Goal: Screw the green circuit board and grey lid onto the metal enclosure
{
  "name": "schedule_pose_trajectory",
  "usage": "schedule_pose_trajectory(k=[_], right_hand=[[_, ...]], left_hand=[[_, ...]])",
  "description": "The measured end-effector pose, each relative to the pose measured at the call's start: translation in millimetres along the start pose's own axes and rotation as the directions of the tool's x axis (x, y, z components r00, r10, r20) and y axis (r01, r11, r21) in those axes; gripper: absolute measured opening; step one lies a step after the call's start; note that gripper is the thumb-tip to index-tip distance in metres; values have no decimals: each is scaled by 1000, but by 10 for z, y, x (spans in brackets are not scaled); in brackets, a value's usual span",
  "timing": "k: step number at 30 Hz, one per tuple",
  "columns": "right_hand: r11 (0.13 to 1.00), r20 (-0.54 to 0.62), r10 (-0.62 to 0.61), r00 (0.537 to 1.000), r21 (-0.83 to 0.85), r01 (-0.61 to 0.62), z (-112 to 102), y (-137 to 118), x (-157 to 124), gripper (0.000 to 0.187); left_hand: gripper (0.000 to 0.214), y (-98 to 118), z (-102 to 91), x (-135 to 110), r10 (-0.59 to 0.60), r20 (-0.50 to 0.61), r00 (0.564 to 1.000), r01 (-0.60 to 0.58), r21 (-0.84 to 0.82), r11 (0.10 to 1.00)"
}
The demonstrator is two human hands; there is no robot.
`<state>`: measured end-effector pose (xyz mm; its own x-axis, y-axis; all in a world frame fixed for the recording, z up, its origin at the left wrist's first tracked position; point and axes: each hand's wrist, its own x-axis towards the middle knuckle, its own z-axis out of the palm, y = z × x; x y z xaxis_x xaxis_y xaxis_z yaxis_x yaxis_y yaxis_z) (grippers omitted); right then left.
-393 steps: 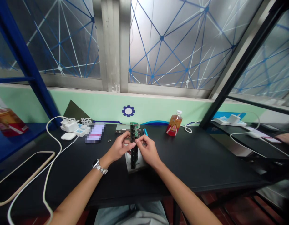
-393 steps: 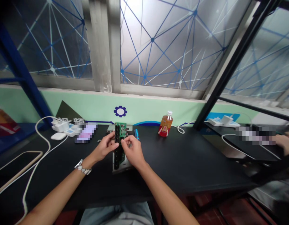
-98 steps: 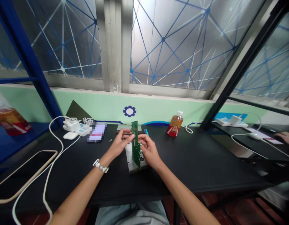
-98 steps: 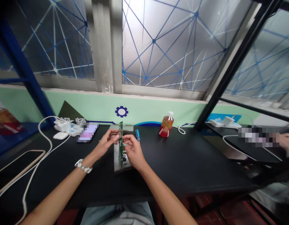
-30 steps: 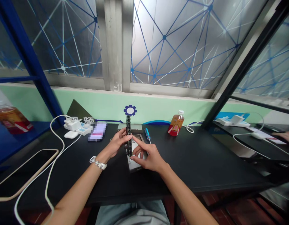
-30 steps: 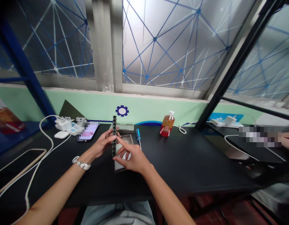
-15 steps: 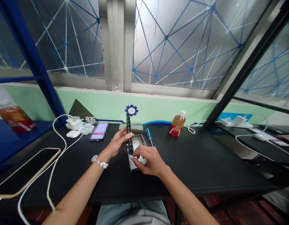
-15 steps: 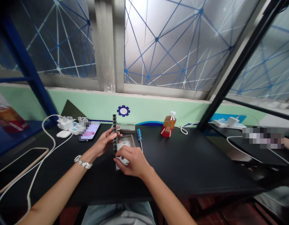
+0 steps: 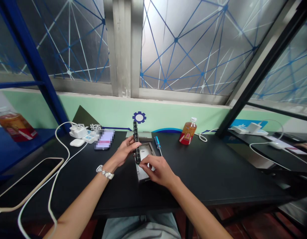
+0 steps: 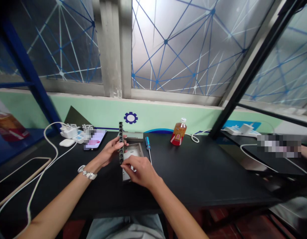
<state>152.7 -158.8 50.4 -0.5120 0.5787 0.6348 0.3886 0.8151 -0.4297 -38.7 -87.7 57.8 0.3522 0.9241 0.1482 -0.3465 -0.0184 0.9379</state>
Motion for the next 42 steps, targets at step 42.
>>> schedule_pose_trajectory(k=[42], right_hand=[[820,-173,505,846,403,-407,78,56,77,35]], left_hand=[[59,-97,33,-8,-8,-27,1000,12,153,988]])
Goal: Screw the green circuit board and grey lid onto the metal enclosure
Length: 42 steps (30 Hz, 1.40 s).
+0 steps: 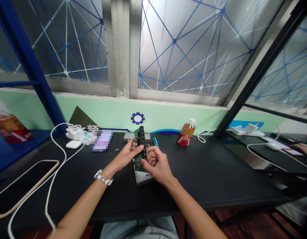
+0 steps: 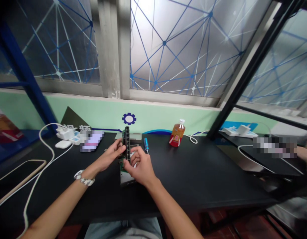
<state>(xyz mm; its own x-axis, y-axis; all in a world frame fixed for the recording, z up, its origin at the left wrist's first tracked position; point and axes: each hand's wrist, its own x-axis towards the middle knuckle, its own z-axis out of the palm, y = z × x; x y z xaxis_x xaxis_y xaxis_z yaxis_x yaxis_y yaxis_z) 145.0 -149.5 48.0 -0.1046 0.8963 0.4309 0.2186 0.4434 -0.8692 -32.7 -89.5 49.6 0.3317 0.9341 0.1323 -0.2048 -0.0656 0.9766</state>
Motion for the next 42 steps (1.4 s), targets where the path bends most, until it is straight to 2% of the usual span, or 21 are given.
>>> schedule_pose_trajectory(k=[3,8,14,18,20,23,26,29,32,37,42], right_hand=[[995,-91,95,991,10,-95,-89,99,71,31],[974,-24,227,974,3,-227,-195,263,121,38],[959,180,256,950,74,-272,-83,221,87,36],[950,255,249,934,123,-287,-32,194,73,33],[946,230,268,935,120,-301,-34,202,78,33],[952,121,290,949,66,-300,-63,206,91,33],[966,-12,207,978,-157,-206,-109,177,92,26],[863,-73,124,990,-483,-144,-150,122,75,18],[710,-68,142,988,-688,-149,-167,75,55,16],[543,-65,192,979,-824,-162,-150,41,43,22],[470,-55,231,972,-868,-160,-141,32,45,26]], left_hand=[[53,86,-161,13,-68,41,997,68,-14,998],[45,199,-274,20,-52,77,996,52,-7,999],[49,227,-152,-11,30,95,995,-26,-42,999],[45,247,-38,-39,47,108,993,-43,-39,998],[46,243,-14,-36,78,55,995,-78,-8,997],[45,196,-48,6,177,-98,979,-166,112,980],[48,101,-133,73,231,-153,961,-196,214,957],[58,-17,-197,125,207,-141,968,-166,261,951],[59,-141,-205,154,159,-127,979,-118,283,952],[53,-304,-160,169,60,-143,988,-16,293,956],[40,-323,-154,138,62,-134,989,7,461,887]])
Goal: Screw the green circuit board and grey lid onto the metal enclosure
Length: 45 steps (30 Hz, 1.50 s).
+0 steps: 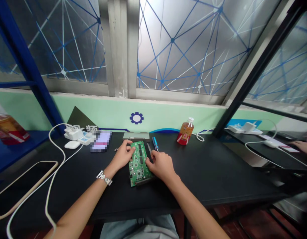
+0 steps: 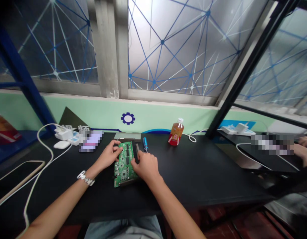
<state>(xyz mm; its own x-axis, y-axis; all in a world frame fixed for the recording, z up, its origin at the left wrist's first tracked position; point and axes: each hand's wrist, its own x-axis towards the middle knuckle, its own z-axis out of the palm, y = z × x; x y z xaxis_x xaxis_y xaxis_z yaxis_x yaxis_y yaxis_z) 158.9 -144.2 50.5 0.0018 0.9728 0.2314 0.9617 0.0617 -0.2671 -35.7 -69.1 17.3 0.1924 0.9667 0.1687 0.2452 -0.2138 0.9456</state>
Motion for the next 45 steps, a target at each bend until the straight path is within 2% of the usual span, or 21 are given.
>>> schedule_pose_trajectory(k=[3,6,11,17,26,30,35,41,45], right_hand=[[1000,12,4,1000,-15,-4,4,8,7,26],[1000,13,11,1000,-24,-10,17,18,14,24],[1000,15,8,1000,-19,-8,41,28,17,21],[1000,38,-20,999,6,20,52,54,20,19],[992,72,-94,993,86,88,58,119,53,2],[979,88,-130,988,169,114,53,167,69,15],[994,98,-86,991,74,79,18,179,53,37],[991,145,-119,982,76,109,-7,161,49,33],[992,88,-126,988,7,126,-34,88,31,25]], left_hand=[[33,12,-43,-16,74,-21,997,-68,206,976],[25,-10,-84,-10,178,-32,984,-150,399,905],[17,-86,-99,18,246,7,969,-211,537,817],[20,-114,-92,2,286,4,958,-237,571,786],[22,-214,-124,41,276,25,961,-241,571,785],[21,-196,-140,44,279,43,959,-255,558,790],[24,-208,-200,95,288,72,955,-282,527,802],[25,-220,-249,160,334,92,938,-326,555,765],[26,-221,-237,184,331,94,939,-326,551,768]])
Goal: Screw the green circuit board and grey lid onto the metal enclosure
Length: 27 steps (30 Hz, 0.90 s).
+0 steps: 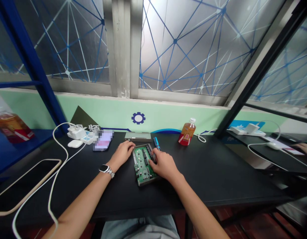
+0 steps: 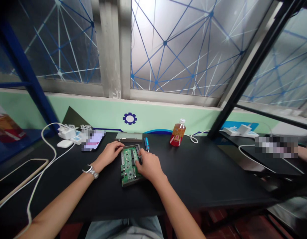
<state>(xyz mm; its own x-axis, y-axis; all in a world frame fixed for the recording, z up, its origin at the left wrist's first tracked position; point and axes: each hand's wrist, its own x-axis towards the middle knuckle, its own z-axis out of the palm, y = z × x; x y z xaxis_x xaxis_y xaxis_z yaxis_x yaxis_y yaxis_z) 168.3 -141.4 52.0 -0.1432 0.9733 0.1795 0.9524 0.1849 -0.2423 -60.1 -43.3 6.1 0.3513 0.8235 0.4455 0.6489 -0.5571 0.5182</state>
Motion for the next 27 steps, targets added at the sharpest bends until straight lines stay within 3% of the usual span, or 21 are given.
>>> schedule_pose_trajectory(k=[3,9,19,24,27], right_hand=[[994,-21,-64,998,-85,62,14,-105,12,33],[975,11,-165,986,-152,165,112,-211,94,20],[990,5,-72,997,-121,72,99,-149,55,19],[993,-4,78,997,-88,-78,8,-1,10,33],[987,61,107,992,-127,-99,-21,106,-17,31]], left_hand=[[26,-6,13,7,-1,-1,1000,1,0,1000],[27,13,4,4,21,3,1000,-21,-5,1000],[29,27,-19,-9,29,10,1000,-29,-25,999],[30,16,-23,-4,33,13,999,-33,-25,999],[31,16,-11,2,29,9,1000,-29,-16,999]])
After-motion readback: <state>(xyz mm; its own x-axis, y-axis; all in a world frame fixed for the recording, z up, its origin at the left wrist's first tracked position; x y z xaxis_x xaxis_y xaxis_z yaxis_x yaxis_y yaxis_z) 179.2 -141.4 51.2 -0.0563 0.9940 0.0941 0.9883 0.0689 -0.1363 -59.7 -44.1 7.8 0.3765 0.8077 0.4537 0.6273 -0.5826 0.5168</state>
